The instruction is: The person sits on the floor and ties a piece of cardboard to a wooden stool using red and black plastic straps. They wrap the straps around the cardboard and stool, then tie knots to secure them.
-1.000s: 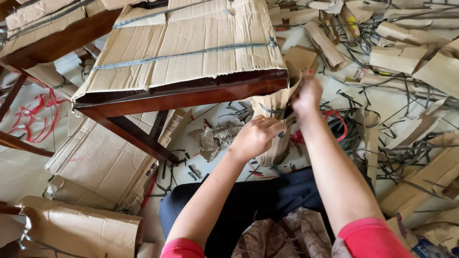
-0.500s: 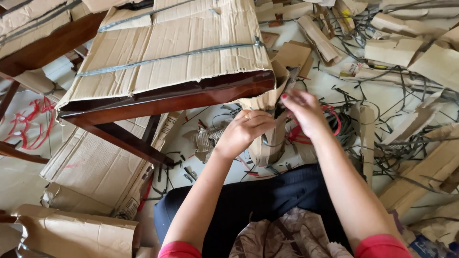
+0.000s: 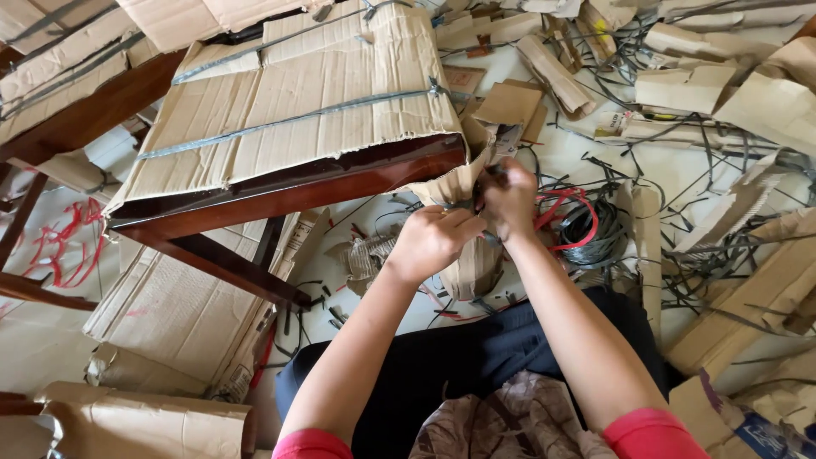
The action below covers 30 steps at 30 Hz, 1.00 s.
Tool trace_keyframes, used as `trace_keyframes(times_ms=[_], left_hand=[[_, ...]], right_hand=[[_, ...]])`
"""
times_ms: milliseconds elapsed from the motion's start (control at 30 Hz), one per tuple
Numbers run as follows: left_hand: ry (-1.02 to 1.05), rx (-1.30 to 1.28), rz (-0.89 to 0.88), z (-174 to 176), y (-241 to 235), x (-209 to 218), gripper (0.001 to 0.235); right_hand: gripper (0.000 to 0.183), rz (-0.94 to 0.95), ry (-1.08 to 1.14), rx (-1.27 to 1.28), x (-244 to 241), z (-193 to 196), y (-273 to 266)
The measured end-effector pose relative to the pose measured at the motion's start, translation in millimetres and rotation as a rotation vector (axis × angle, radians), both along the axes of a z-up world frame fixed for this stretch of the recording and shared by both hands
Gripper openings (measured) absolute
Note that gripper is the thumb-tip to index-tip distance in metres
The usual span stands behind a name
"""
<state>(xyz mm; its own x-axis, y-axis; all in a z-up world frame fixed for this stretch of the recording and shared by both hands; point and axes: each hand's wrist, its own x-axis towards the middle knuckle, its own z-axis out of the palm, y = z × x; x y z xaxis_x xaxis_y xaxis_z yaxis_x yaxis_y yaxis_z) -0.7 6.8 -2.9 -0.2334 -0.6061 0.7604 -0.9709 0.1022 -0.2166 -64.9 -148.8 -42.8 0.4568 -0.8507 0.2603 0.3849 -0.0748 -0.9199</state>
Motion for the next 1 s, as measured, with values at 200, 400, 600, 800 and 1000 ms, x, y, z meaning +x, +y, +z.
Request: trace_keyframes(times_ms=[200, 400, 600, 800, 1000], left_hand=[[0.123, 0.118, 0.105, 3.3, 6.7, -14.7, 0.020], [0.161, 0.148, 0.307, -0.3, -6.0, -18.5, 0.013], [0.264, 0.299, 0.460, 1.7, -10.6, -12.4, 0.004], [0.932, 0.446, 0.189, 39.8, -3.0, -20.0, 0.024], [0.898, 0.390, 0.186, 44.6, -1.8, -26.6, 0.023]], right_hand=[[0.016, -0.030, 0.110, -0.141, -10.7, 8.4, -22.1], [0.018, 0.026, 0.065, -0.650, -75.6, 32.3, 12.1], [0.017, 0.025, 0.050, -0.788, -80.6, 20.0, 11.4], [0.023, 0.041, 0.039, -0.919, -85.9, 22.0, 17.9], [0.030, 0.117, 0.064, -0.843, -89.8, 37.0, 19.8]])
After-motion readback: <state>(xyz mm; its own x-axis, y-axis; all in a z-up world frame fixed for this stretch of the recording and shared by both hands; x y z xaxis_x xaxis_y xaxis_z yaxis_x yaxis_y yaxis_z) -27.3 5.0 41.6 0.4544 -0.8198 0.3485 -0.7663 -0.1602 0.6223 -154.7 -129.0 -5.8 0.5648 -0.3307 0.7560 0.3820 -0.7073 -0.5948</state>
